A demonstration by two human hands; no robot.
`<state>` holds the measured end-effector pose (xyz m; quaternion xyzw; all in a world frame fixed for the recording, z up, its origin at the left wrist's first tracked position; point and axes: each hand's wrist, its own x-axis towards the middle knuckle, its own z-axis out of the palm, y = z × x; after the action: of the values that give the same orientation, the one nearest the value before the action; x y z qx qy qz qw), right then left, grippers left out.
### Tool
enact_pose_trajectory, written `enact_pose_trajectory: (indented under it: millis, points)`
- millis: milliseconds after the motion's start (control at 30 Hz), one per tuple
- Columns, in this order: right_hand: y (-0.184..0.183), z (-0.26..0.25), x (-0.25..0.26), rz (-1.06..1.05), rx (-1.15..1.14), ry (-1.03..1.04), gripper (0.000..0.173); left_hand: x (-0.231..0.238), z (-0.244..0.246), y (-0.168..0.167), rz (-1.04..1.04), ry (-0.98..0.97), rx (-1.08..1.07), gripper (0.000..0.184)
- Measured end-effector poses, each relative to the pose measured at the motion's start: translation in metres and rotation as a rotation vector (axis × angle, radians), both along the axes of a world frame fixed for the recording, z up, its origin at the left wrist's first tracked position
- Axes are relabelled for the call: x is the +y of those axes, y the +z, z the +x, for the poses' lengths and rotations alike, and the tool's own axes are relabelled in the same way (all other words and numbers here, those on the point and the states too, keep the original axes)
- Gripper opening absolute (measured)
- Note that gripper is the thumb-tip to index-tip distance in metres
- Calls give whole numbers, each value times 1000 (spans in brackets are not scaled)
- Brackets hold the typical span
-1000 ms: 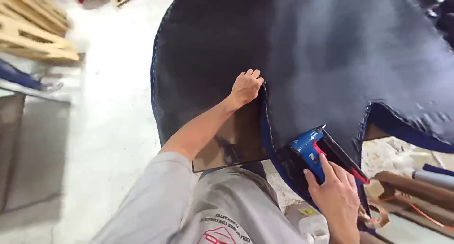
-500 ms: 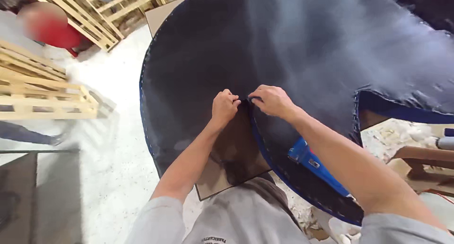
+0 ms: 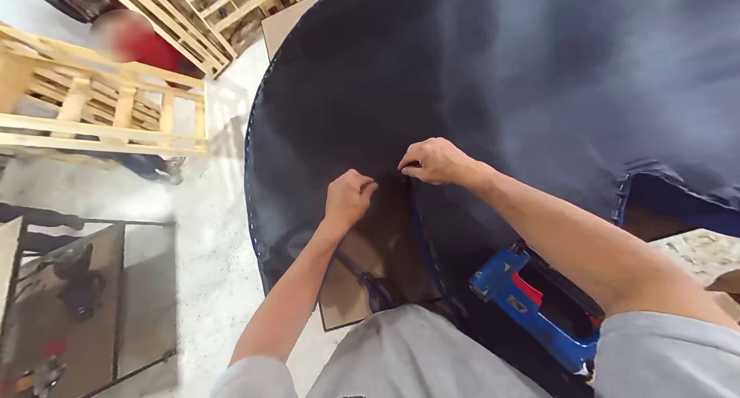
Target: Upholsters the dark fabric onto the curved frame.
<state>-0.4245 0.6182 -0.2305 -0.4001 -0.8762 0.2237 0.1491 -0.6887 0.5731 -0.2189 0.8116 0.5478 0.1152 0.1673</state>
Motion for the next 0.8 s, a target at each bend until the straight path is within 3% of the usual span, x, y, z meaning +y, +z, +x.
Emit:
enact_pose_trajectory:
  millis: [300,400,500,600,700,800]
  points:
    - [0,-11,3,-36,-89,55,20,-13,2,-21,131,-21,-8,25]
    - [1,-15,3,-3,-115,83,18,-11,2,-24,214,-80,76,26]
    - [6,-20,-1,79,-138,119,16,-12,1,-28,422,-199,143,24]
    - [1,-25,-4,299,-116,210,14,-10,-2,-29,583,-264,163,22]
    - [-10,-29,-7,526,-116,268,16,-10,-3,-29,640,-279,159,20]
    - [-12,-26,-9,568,-114,247,18,-11,-1,-31,610,-251,128,21]
